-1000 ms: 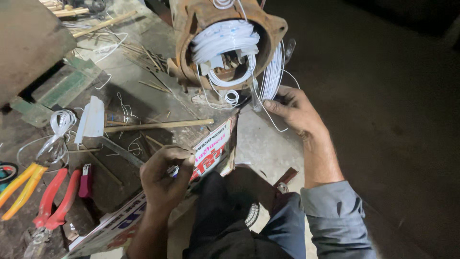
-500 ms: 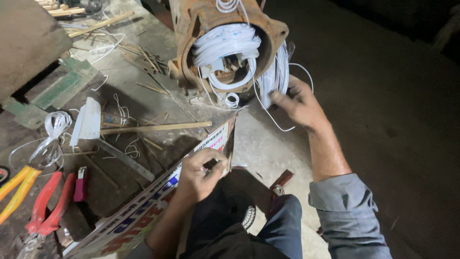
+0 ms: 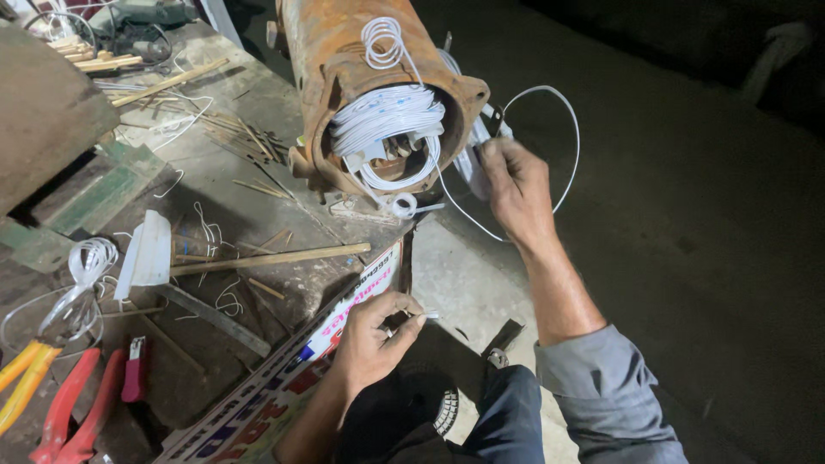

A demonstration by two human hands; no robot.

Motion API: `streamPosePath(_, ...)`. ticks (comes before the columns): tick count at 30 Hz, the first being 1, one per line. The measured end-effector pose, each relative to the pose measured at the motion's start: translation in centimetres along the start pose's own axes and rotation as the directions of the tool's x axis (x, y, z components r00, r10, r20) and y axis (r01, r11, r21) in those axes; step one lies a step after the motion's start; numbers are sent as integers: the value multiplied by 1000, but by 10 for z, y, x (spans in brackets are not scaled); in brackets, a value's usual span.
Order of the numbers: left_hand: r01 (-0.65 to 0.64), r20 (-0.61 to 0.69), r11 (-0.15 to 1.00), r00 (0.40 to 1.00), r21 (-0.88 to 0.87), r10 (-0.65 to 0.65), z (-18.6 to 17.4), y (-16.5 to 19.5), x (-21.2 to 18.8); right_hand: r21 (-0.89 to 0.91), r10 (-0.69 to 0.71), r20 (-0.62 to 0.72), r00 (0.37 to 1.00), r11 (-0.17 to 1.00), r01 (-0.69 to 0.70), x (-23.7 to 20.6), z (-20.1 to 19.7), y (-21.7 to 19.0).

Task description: The person winds white insulated wire into a cylindrical metal housing, using both hands to feed and arrange the wire. They use a wooden stick to push and compact the wire inside the housing.

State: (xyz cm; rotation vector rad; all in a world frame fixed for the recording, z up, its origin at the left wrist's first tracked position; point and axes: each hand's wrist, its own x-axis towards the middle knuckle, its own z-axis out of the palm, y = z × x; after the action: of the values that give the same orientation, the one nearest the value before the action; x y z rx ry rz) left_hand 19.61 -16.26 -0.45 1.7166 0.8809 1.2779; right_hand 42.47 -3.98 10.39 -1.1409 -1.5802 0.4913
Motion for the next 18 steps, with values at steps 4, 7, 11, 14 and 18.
streamPosePath(4,61,-11,998,998,-32,-61,6,-1,10,-173,-130,269,954,968,181,-14,-12,-5)
streamPosePath(7,87,-33,993,995,-85,-90,14,-2,21,-83,-216,321,922,963,255,-24,-19,1)
streamPosePath(11,-61,-101,995,994,-82,52,17,-4,28,181,-61,-146,987,980,87,-28,-38,30)
streamPosePath(14,-35,-108,999,994,-34,32,12,-5,23,542,317,-353,880,836,-84,-16,-43,73)
streamPosePath(18,105,-102,988,988,-116,-117,10,-6,17,792,633,1,775,472,-387,-2,-4,136)
